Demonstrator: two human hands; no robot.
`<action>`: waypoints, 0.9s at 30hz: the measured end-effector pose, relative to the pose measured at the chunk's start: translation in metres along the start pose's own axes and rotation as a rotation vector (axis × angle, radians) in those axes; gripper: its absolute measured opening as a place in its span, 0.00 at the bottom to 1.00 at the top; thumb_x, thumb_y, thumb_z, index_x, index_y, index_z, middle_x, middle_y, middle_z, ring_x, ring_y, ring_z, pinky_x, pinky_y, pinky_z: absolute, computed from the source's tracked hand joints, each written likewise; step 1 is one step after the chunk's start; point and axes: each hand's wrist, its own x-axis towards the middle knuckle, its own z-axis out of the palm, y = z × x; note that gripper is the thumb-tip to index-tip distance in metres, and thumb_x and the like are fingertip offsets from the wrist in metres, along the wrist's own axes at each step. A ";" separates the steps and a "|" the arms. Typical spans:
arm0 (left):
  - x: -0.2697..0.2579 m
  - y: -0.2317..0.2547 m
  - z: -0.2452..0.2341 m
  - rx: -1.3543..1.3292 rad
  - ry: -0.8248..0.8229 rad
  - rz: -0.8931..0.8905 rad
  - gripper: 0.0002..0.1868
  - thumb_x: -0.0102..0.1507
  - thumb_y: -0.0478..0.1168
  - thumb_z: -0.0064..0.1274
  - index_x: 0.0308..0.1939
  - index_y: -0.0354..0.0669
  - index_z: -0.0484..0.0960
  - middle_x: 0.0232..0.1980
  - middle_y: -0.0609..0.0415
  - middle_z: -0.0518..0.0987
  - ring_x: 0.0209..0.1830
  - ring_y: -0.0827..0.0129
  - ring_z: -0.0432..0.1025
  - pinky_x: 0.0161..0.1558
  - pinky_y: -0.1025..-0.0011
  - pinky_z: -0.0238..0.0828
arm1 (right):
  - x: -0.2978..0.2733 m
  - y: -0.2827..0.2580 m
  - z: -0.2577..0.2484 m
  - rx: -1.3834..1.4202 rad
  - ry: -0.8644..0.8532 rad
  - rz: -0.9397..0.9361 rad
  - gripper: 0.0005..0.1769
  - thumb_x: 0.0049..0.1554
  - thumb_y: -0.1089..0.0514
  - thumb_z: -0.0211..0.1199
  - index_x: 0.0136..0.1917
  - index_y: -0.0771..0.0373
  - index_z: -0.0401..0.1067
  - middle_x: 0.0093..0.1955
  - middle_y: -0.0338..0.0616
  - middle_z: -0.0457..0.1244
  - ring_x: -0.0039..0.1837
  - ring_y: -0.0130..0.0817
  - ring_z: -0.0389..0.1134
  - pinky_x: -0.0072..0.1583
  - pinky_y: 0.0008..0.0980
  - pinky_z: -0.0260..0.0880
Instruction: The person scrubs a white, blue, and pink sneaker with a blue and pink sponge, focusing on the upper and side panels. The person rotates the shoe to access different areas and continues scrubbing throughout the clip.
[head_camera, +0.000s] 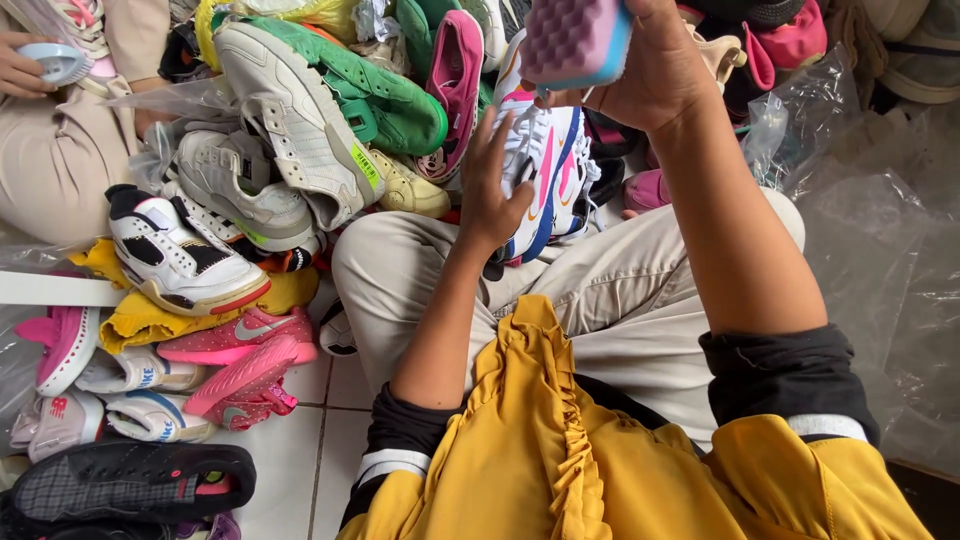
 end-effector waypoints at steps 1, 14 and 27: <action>0.008 0.002 0.005 -0.003 0.003 0.000 0.44 0.59 0.44 0.48 0.81 0.61 0.54 0.85 0.43 0.52 0.87 0.49 0.47 0.80 0.44 0.48 | -0.001 -0.001 0.001 -0.004 0.000 0.001 0.52 0.41 0.38 0.77 0.73 0.61 0.62 0.71 0.52 0.63 0.68 0.56 0.70 0.58 0.58 0.78; 0.017 -0.005 0.027 -0.081 0.216 0.059 0.12 0.72 0.44 0.43 0.52 0.42 0.77 0.56 0.52 0.79 0.60 0.57 0.69 0.64 0.60 0.59 | 0.031 0.004 -0.006 -0.301 0.047 0.016 0.51 0.45 0.33 0.71 0.74 0.56 0.56 0.65 0.41 0.61 0.64 0.38 0.68 0.65 0.53 0.77; 0.008 -0.012 0.025 -0.412 0.179 0.000 0.14 0.72 0.38 0.43 0.35 0.34 0.77 0.64 0.45 0.70 0.43 0.68 0.73 0.43 0.70 0.84 | 0.035 -0.002 -0.072 -0.545 0.456 0.012 0.26 0.54 0.40 0.60 0.62 0.47 0.58 0.62 0.41 0.62 0.61 0.36 0.68 0.60 0.41 0.75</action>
